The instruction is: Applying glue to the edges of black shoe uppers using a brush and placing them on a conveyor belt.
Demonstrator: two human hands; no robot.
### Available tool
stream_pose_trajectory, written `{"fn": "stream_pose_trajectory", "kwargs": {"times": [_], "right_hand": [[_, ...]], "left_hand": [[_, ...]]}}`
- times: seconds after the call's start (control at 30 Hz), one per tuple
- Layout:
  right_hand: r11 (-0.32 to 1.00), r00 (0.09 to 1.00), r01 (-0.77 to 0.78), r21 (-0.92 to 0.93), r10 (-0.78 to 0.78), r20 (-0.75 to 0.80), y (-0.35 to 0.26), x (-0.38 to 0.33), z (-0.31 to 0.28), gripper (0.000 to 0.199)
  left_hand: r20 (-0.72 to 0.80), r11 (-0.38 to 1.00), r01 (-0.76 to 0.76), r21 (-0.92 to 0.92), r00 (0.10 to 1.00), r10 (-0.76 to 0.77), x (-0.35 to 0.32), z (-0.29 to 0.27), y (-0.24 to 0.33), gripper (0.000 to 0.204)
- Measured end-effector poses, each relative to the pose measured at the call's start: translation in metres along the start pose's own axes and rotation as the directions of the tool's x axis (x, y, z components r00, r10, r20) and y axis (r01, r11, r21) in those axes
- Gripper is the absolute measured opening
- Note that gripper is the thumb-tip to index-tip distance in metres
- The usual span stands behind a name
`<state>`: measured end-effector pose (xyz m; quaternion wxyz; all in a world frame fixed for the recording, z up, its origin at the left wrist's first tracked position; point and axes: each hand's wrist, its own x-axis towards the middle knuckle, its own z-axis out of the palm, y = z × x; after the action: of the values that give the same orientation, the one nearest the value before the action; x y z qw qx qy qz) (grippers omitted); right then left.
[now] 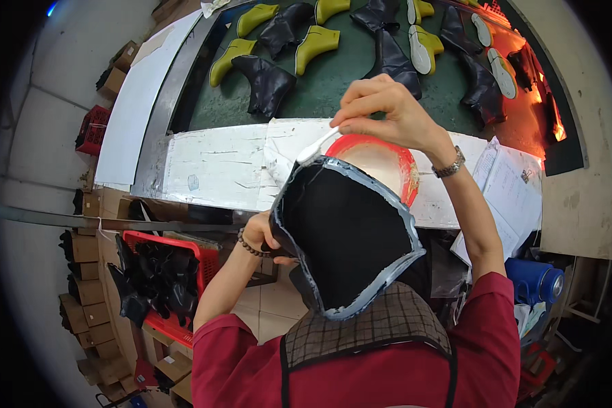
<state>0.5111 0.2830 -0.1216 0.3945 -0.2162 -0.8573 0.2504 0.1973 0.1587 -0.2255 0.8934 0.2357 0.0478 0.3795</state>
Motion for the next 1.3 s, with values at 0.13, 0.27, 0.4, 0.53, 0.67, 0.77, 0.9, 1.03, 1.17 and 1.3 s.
{"fn": "stream_pose_trajectory", "kwargs": {"times": [0.13,0.27,0.4,0.53,0.67,0.77,0.9,1.03,1.17,1.3], "right_hand": [[0.981,0.987,0.150,-0.124,-0.156,-0.032,-0.002,0.005,0.005,0.011],[0.972,0.908,-0.236,-0.024,0.211,-0.362,0.006,-0.048,-0.012,0.011],[0.776,0.627,-0.537,0.332,0.630,-0.459,0.034,-0.144,-0.008,0.017],[0.606,0.383,-0.562,0.562,0.794,-0.473,0.037,-0.199,0.016,0.024],[0.573,0.320,-0.508,0.643,0.819,-0.476,0.057,-0.235,0.041,0.023],[0.613,0.322,-0.480,0.627,0.789,-0.524,0.061,-0.241,0.048,0.019],[0.629,0.319,-0.489,0.605,0.774,-0.547,0.058,-0.240,0.054,0.018],[0.626,0.322,-0.548,0.555,0.770,-0.551,0.054,-0.235,0.054,0.019],[0.611,0.301,-0.572,0.547,0.777,-0.553,0.055,-0.231,0.055,0.019],[0.602,0.286,-0.586,0.543,0.780,-0.556,0.056,-0.229,0.056,0.019]], "left_hand": [[0.040,0.999,0.050,0.015,0.998,-0.051,-0.004,0.003,0.001,0.074],[-0.170,0.993,-0.117,0.013,0.978,0.117,-0.032,0.005,0.013,0.066],[-0.423,0.885,-0.415,0.209,0.778,0.465,-0.063,-0.033,0.023,0.050],[-0.591,0.769,-0.463,0.440,0.496,0.636,-0.076,-0.056,0.052,0.034],[-0.586,0.697,-0.449,0.559,0.380,0.716,-0.067,-0.095,0.069,0.035],[-0.549,0.634,-0.346,0.692,0.318,0.773,-0.077,-0.097,0.080,0.034],[-0.450,0.453,-0.008,0.892,0.091,0.888,-0.100,-0.103,0.074,0.038],[-0.351,0.335,0.288,0.897,0.004,0.936,-0.109,-0.114,0.055,0.039],[-0.321,0.317,0.091,0.944,0.031,0.946,-0.100,-0.103,0.047,0.036],[-0.361,0.363,-0.084,0.928,0.036,0.932,-0.083,-0.097,0.060,0.029]]}}
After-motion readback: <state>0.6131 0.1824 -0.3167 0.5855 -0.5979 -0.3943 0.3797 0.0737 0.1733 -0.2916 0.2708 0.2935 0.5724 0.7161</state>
